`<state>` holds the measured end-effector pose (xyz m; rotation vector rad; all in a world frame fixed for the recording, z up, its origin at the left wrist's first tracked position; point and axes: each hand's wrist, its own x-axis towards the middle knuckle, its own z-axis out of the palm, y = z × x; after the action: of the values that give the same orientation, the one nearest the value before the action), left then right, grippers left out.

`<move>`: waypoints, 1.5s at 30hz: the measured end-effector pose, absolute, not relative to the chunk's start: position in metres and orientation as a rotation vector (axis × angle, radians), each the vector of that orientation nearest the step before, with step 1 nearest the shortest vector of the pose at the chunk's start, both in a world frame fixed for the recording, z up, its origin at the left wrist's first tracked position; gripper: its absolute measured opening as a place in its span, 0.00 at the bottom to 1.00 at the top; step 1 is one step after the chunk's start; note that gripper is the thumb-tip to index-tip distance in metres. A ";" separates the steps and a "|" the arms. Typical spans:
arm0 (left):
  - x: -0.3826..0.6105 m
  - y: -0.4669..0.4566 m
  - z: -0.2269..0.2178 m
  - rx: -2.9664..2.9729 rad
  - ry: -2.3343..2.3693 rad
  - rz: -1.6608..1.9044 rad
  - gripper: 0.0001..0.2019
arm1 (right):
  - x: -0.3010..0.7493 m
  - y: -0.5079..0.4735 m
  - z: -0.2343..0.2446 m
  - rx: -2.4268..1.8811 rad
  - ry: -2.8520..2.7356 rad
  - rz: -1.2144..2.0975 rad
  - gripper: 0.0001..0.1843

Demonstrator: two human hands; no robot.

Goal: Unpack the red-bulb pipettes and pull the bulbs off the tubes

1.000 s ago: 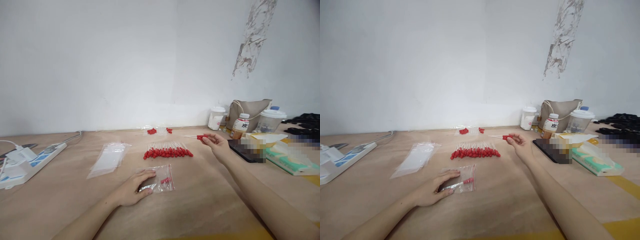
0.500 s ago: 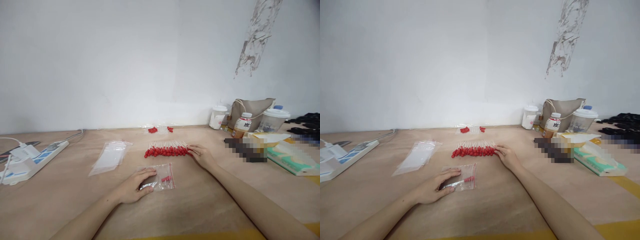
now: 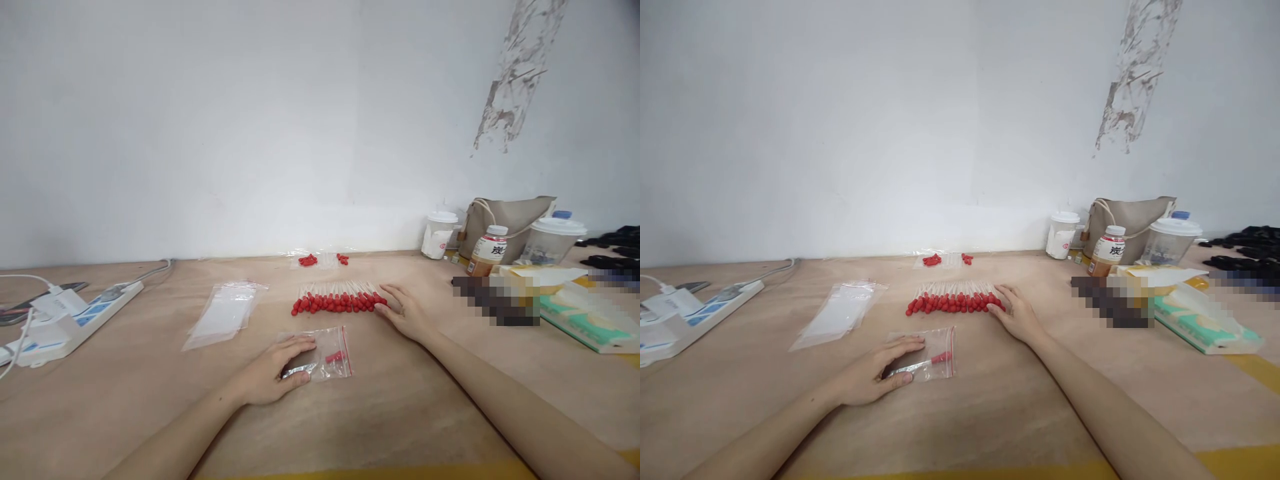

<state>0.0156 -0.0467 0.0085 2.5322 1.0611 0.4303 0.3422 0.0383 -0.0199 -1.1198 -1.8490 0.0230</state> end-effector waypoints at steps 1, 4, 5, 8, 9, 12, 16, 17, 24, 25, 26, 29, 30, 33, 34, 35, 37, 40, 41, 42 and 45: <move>0.015 -0.047 0.008 2.535 1.062 0.434 0.24 | 0.338 0.033 -0.016 -1.096 -1.813 -0.017 0.20; 0.016 -0.048 0.008 2.545 1.074 0.440 0.24 | 0.318 0.010 -0.003 -1.021 -1.902 -0.013 0.10; 0.017 -0.048 0.008 2.546 1.081 0.437 0.24 | 0.310 0.002 -0.001 -0.993 -2.014 0.040 0.08; 0.018 -0.049 0.009 2.549 1.094 0.434 0.24 | 0.286 -0.018 0.001 -0.992 -2.262 0.165 0.08; 0.019 -0.049 0.009 2.550 1.094 0.438 0.24 | 0.280 -0.022 -0.001 -0.995 -2.297 0.203 0.07; 0.019 -0.049 0.009 2.549 1.090 0.453 0.24 | 0.270 -0.027 -0.005 -1.002 -2.328 0.306 0.09; 0.019 -0.049 0.008 2.546 1.094 0.465 0.24 | 0.268 -0.026 -0.009 -0.987 -2.358 0.374 0.10; 0.019 -0.049 0.008 2.549 1.093 0.467 0.24 | 0.267 -0.026 -0.009 -0.981 -2.352 0.380 0.09; 0.020 -0.050 0.009 2.549 1.101 0.468 0.23 | 0.271 -0.026 -0.005 -0.891 -2.184 0.540 0.06; 0.020 -0.050 0.010 2.556 1.099 0.464 0.23 | 0.275 -0.024 -0.002 -0.897 -2.153 0.603 0.07; 0.020 -0.050 0.010 2.565 1.101 0.458 0.23 | 0.281 -0.021 0.001 -0.903 -2.113 0.679 0.08; 0.017 -0.051 0.011 2.607 1.137 0.413 0.23 | 0.305 -0.007 0.011 -0.880 -1.898 0.905 0.12; 0.015 -0.051 0.012 2.624 1.160 0.388 0.23 | 0.315 -0.001 0.015 -0.901 -1.780 0.938 0.13; 0.012 -0.054 0.015 2.679 1.249 0.297 0.22 | 0.343 0.018 0.022 -0.973 -1.427 0.859 0.15; 0.011 -0.056 0.017 2.700 1.281 0.275 0.21 | 0.352 0.024 0.022 -0.980 -1.316 0.821 0.15; 0.011 -0.058 0.019 2.721 1.308 0.260 0.21 | 0.359 0.030 0.021 -0.991 -1.216 0.772 0.16; 0.013 -0.061 0.023 2.757 1.340 0.267 0.21 | 0.369 0.038 0.016 -1.092 -1.098 0.660 0.17; 0.017 -0.061 0.027 2.752 1.407 0.384 0.19 | 0.373 0.045 0.002 -1.319 -1.077 0.525 0.17; 0.018 -0.060 0.027 2.725 1.454 0.454 0.18 | 0.372 0.046 -0.003 -1.372 -1.093 0.507 0.17; 0.018 -0.057 0.026 2.682 1.515 0.534 0.17 | 0.370 0.047 -0.008 -1.407 -1.114 0.498 0.16; 0.013 -0.045 0.018 2.499 1.706 0.735 0.15 | 0.364 0.050 -0.022 -1.460 -1.187 0.486 0.15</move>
<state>0.0130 -0.0446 0.0184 2.4988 1.7064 0.7353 0.3644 0.0496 -0.0218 -1.4596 -1.1867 0.4862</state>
